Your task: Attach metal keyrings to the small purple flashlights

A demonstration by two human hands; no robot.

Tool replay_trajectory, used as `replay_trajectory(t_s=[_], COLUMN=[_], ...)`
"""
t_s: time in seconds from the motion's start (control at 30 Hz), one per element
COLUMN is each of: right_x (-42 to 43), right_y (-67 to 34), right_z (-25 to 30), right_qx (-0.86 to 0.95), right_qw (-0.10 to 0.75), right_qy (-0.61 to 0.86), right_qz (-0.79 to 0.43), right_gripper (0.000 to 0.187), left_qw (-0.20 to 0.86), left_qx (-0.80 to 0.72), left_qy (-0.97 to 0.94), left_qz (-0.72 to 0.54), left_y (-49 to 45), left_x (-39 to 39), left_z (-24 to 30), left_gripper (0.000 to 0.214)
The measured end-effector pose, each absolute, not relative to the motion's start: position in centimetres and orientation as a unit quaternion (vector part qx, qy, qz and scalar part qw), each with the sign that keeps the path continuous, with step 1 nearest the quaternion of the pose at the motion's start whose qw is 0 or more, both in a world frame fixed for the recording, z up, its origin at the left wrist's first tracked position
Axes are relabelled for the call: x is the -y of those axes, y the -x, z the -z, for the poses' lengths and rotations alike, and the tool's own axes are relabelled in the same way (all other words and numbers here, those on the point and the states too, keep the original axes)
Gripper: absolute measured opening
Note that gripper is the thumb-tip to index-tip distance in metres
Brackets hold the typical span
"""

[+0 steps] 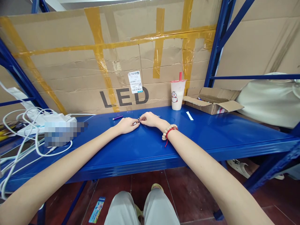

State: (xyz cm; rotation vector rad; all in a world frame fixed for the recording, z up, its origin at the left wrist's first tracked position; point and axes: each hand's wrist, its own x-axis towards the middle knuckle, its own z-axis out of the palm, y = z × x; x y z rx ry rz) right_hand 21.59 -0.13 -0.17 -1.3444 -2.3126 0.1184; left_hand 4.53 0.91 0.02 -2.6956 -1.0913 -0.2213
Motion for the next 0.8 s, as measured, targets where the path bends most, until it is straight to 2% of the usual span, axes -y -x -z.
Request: replay_trajectory(t_s=[0.8], right_x=[0.34], right_y=[-21.54], right_z=[0.09], right_qx=[0.84], right_qw=[0.228], right_qy=[0.49], right_qz=[-0.052], right_gripper=[0.022], left_qw=[0.109], left_qx=[0.374], left_qy=[0.918], left_qz=[0.079], left_y=[-4.49], left_x=[-0.82], left_z=[-0.06], left_gripper=[0.035])
